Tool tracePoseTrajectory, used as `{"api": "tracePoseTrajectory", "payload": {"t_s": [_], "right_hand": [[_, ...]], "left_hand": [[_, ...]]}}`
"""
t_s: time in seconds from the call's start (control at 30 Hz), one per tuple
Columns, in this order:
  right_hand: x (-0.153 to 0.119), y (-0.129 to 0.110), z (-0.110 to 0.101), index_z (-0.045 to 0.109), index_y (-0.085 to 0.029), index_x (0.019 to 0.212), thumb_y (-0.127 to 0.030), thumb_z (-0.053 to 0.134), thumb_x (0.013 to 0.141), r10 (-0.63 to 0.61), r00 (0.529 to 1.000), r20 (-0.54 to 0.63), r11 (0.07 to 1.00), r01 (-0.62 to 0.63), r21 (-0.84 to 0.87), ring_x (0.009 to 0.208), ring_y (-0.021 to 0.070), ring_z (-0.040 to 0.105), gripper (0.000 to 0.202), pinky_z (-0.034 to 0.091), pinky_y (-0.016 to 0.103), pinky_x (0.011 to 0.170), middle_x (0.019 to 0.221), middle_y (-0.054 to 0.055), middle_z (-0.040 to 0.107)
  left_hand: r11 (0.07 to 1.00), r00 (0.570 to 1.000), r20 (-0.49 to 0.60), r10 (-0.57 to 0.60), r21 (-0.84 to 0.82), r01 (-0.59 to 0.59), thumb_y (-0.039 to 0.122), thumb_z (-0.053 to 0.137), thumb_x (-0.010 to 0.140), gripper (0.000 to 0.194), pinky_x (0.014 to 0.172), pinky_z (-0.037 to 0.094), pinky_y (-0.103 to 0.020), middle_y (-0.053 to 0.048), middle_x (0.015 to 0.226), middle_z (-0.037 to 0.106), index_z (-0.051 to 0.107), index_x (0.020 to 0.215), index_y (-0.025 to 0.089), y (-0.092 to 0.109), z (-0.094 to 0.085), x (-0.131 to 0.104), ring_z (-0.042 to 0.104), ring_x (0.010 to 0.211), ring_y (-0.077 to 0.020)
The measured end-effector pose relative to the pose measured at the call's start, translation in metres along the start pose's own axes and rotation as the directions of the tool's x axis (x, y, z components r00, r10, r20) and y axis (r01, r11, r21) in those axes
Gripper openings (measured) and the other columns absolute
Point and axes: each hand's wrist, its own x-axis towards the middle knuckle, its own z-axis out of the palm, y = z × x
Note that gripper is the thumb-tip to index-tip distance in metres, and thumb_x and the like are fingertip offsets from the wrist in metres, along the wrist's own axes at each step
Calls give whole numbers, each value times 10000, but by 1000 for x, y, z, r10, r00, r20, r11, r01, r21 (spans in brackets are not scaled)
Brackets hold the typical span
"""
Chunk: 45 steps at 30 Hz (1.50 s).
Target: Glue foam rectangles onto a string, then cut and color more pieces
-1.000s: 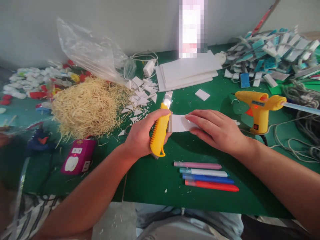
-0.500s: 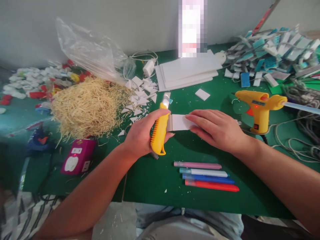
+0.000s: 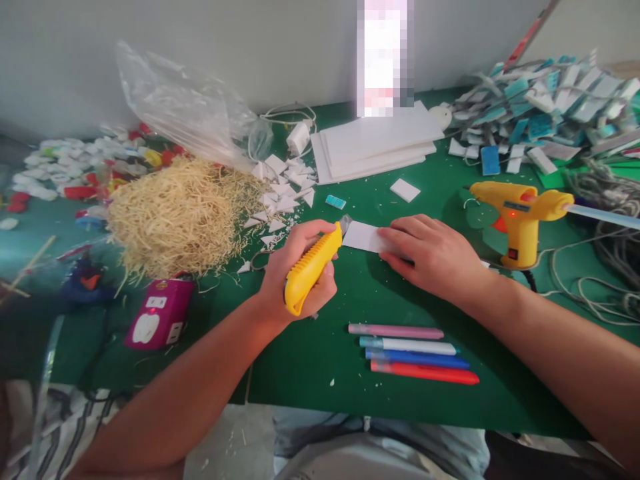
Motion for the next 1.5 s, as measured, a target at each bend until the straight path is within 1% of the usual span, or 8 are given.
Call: {"api": "tracePoseTrajectory", "payload": {"t_s": [0.2, 0.5, 0.6, 0.8, 0.97, 1.13, 1.27, 1.5], "right_hand": [[2, -2, -1, 739, -152, 1158, -294, 505, 1039, -20, 1000, 21, 998, 21, -60, 919, 246, 644, 299, 504, 353, 759, 1049, 135, 753], [1, -2, 1, 735, -139, 1154, -290, 523, 1032, -10, 1000, 7, 1000, 10, -18, 930, 254, 650, 288, 499, 369, 783, 1057, 143, 749], [1, -2, 0, 736, -159, 1164, -291, 530, 1022, 9, 999, 42, 1000, -8, -8, 945, 263, 642, 282, 493, 381, 794, 1065, 140, 742], [4, -7, 0, 747, -143, 1113, -283, 528, 1018, 5, 999, 40, 1000, -5, -14, 907, 259, 607, 277, 475, 366, 740, 1044, 146, 723], [8, -10, 4, 732, -158, 1221, -286, 544, 1009, 55, 995, 86, 998, -57, 21, 911, 272, 574, 311, 441, 384, 722, 1052, 153, 700], [10, -12, 7, 748, -144, 1168, -279, 515, 1021, 61, 995, 81, 998, -62, 15, 901, 267, 551, 307, 440, 375, 715, 1026, 155, 684], [11, -14, 9, 745, -134, 1136, -266, 510, 1019, 78, 994, 82, 995, -83, 54, 896, 268, 531, 293, 462, 380, 727, 1014, 157, 666], [11, -16, 12, 743, -141, 1110, -252, 503, 1017, 91, 993, 74, 995, -94, 37, 880, 263, 497, 280, 466, 377, 725, 994, 150, 649]], "left_hand": [[999, 997, 58, 41, -30, -39, 220, 562, 892, 330, 757, 629, -257, -59, 972, 780, 554, 1220, 189, 0, 6, 4, 786, 828, -174], [994, 996, 68, 59, 84, -65, 229, 571, 878, 350, 717, 605, -228, -35, 940, 791, 561, 1226, 186, -3, 9, 4, 769, 738, -151], [975, 988, 68, 142, 163, -151, 222, 576, 878, 340, 676, 597, -225, -25, 898, 784, 574, 1216, 185, -2, 11, 5, 748, 696, -150], [916, 949, 44, 314, 248, -315, 235, 576, 940, 302, 759, 603, -256, -80, 1007, 784, 603, 1234, 168, 1, 14, 8, 749, 815, -178], [891, 946, 47, 320, 326, -317, 250, 518, 948, 277, 696, 588, -272, -77, 949, 762, 613, 1194, 165, 1, 20, 13, 719, 775, -187], [850, 924, 27, 381, 383, -361, 196, 520, 899, 308, 649, 578, -279, -79, 864, 752, 642, 1174, 129, 1, 24, 18, 699, 709, -186], [841, 930, 62, 363, 407, -355, 268, 545, 958, 244, 643, 574, -273, -71, 820, 749, 665, 1129, 141, 3, 24, 19, 688, 682, -172], [851, 933, 87, 349, 387, -355, 191, 524, 917, 235, 625, 570, -281, -79, 817, 743, 676, 1087, 135, 6, 22, 21, 678, 667, -173]]}}
